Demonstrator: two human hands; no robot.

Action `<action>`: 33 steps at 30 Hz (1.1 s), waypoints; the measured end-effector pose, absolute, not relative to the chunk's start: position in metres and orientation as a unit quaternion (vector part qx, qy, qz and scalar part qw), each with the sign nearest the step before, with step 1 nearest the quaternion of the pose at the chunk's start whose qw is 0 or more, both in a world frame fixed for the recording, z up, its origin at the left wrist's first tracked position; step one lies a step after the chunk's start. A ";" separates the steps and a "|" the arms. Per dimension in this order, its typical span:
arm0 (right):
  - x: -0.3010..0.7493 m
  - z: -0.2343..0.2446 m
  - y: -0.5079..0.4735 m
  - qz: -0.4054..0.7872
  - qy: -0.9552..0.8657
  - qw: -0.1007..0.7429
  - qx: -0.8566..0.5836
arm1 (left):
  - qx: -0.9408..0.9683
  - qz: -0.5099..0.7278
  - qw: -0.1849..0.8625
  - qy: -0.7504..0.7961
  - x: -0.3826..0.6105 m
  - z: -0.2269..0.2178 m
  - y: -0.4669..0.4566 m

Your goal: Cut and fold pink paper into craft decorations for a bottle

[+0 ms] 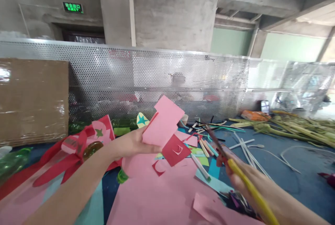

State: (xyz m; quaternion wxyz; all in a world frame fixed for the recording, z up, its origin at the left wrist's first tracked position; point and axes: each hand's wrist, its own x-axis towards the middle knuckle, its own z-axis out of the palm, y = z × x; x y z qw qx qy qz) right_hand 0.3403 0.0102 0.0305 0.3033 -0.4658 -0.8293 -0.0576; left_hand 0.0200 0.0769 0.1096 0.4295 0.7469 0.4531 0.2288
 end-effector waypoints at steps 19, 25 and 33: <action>0.309 0.043 -0.005 -0.222 -0.810 0.204 -0.503 | 0.779 0.158 0.455 0.400 0.050 0.098 0.069; 0.306 0.046 -0.002 -0.251 -0.802 0.240 -0.486 | 0.772 0.163 0.488 0.374 0.050 0.099 0.068; 0.307 0.048 -0.006 -0.161 -0.816 0.217 -0.510 | 0.784 0.160 0.471 0.372 0.049 0.099 0.067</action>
